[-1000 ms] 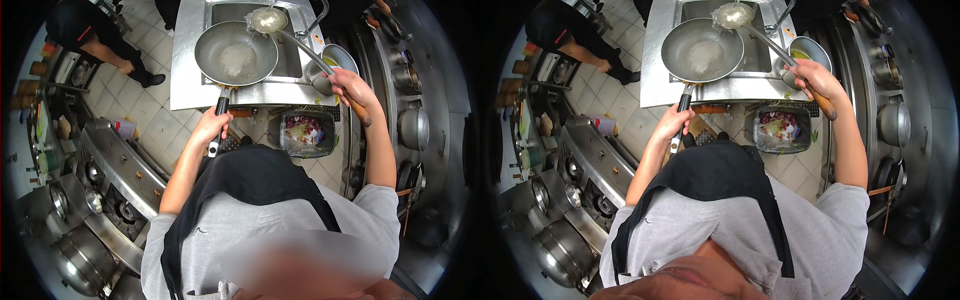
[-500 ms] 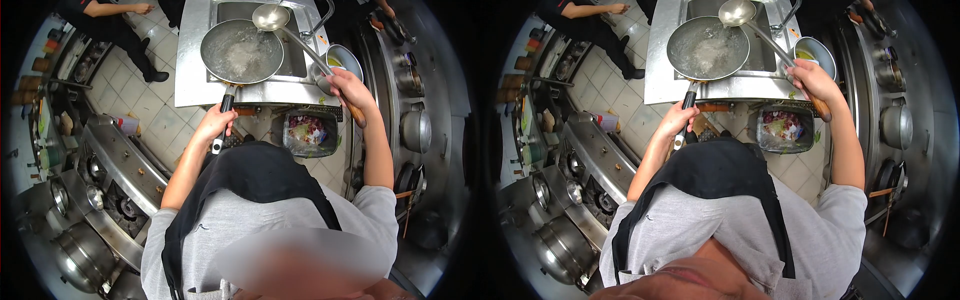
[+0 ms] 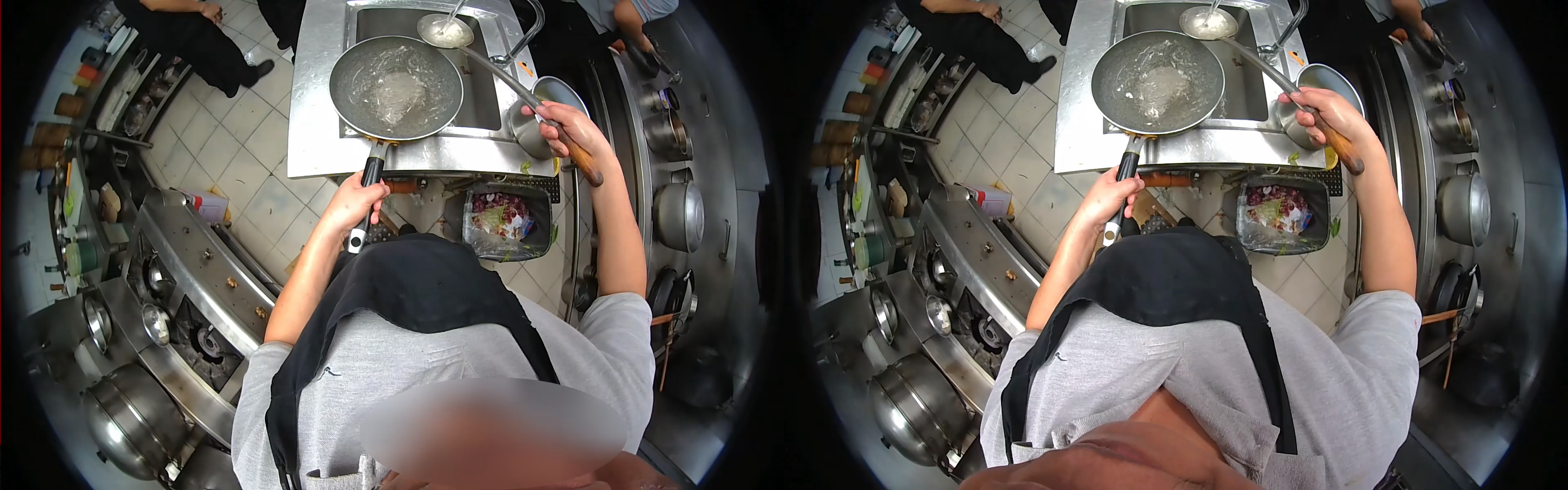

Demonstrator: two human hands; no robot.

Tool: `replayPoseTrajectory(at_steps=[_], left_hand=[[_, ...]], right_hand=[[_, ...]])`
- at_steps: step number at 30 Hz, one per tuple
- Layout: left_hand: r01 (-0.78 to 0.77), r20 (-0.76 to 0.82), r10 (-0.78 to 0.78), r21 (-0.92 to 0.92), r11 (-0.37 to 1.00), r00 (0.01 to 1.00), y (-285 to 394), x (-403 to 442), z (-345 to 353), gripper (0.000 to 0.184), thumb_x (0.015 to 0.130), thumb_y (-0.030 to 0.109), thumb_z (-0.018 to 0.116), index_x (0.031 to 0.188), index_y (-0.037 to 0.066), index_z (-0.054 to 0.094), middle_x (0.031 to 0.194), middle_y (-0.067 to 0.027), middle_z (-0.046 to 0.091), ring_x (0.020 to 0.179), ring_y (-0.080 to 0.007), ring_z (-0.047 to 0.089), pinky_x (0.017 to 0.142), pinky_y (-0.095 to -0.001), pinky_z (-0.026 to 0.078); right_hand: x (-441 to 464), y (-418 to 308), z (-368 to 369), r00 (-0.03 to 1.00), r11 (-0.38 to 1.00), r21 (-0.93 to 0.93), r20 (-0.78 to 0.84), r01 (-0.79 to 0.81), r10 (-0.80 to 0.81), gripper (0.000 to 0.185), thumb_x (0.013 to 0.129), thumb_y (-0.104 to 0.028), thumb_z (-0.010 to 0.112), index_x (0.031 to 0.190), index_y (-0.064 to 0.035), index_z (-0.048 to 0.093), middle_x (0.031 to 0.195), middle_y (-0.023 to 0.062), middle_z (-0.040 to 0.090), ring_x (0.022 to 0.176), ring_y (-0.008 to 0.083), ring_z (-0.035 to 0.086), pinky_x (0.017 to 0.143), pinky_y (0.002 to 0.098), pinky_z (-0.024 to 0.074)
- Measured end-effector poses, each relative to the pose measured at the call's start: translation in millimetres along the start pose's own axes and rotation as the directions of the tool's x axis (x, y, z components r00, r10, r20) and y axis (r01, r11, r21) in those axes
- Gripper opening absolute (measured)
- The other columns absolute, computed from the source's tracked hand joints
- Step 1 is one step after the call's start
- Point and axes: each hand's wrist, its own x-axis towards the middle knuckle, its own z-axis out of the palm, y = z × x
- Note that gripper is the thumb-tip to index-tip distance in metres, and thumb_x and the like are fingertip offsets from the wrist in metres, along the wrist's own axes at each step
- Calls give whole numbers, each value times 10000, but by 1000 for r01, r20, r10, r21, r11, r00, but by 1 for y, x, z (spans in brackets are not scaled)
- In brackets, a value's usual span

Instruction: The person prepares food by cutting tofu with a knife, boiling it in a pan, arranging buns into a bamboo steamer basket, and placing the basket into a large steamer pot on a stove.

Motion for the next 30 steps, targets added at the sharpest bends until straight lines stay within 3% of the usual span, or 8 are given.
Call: replayPoseTrajectory(at_steps=[30], left_hand=[[-6,-4,6,3,1000,1000,-1,0,1,100,924,102,619,923,60,528,657,9,536,455,-82,486,448,-241,418]], right_hand=[[9,-2,-11,1000,999,-46,9,-20,21,328,1046,-233,500,1259,1,587,616,-41,471,362,58,365,354,200,331]])
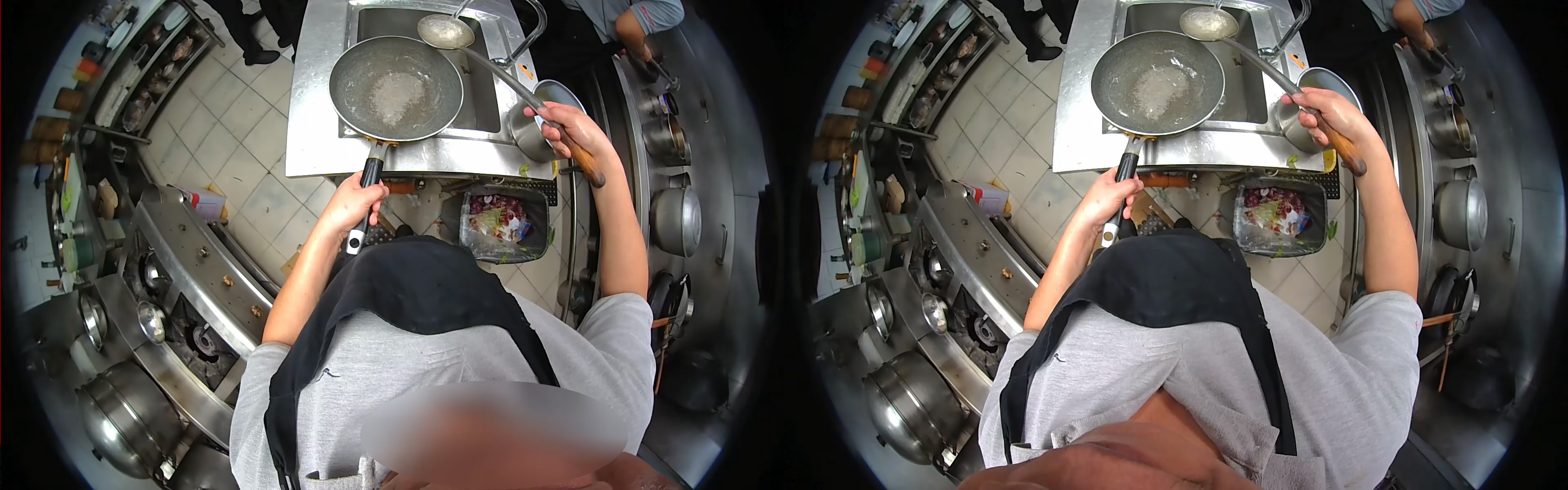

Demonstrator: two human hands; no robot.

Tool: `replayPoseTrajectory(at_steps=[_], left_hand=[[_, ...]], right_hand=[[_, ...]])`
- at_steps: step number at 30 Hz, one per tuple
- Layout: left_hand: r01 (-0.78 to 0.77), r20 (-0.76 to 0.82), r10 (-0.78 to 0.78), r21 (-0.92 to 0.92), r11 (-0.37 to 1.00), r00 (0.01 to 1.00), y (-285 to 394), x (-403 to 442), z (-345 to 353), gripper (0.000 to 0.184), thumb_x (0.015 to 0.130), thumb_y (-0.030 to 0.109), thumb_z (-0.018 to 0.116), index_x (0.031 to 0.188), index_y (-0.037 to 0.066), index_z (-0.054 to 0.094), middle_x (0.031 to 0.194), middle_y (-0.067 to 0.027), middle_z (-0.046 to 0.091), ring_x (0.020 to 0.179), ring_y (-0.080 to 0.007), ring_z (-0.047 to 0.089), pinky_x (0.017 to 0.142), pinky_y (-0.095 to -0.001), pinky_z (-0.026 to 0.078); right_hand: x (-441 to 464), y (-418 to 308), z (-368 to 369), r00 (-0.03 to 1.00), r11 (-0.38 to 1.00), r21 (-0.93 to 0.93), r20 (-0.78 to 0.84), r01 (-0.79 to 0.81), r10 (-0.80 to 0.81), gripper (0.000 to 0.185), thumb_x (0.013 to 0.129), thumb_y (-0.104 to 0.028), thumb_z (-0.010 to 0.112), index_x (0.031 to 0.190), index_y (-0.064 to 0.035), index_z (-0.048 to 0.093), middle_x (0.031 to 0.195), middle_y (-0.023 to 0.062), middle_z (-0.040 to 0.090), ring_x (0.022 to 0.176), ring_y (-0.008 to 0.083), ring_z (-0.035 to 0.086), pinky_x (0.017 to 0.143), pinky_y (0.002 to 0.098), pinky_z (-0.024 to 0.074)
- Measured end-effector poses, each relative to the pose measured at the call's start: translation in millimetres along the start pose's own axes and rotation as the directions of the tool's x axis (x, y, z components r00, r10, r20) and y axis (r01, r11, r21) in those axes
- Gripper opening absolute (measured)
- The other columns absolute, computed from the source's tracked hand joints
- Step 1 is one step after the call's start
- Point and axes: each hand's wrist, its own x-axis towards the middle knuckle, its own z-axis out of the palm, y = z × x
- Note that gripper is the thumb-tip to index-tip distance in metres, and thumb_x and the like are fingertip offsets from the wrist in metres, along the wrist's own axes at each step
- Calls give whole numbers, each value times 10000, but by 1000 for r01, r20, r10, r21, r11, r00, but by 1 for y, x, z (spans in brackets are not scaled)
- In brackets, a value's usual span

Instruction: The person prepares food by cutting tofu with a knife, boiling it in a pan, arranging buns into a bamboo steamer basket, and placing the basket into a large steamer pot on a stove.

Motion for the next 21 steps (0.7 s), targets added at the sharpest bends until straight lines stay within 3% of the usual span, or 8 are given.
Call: replayPoseTrajectory(at_steps=[10,17,21], left_hand=[[-4,-6,4,6,1000,1000,2,-2,1,109,924,108,625,922,59,527,654,12,537,450,-82,486,449,-238,410],[4,-18,-3,17,1000,1000,2,-1,-1,122,917,105,632,909,63,517,647,13,530,448,-85,487,446,-243,410],[-2,16,2,13,1000,1000,1,0,-1,129,892,109,639,911,51,524,651,1,528,469,-99,496,456,-266,435]], right_hand=[[-1,2,2,1000,1000,0,-8,11,-11,337,1038,-234,509,1255,13,588,611,-41,471,360,57,365,355,201,328],[-27,4,18,998,993,-105,-23,49,-51,332,999,-235,535,1206,13,608,632,-39,476,449,54,406,391,214,330],[-40,15,27,993,984,-177,-111,17,-37,346,994,-249,535,1238,-20,621,624,-48,461,445,47,393,386,207,328]])
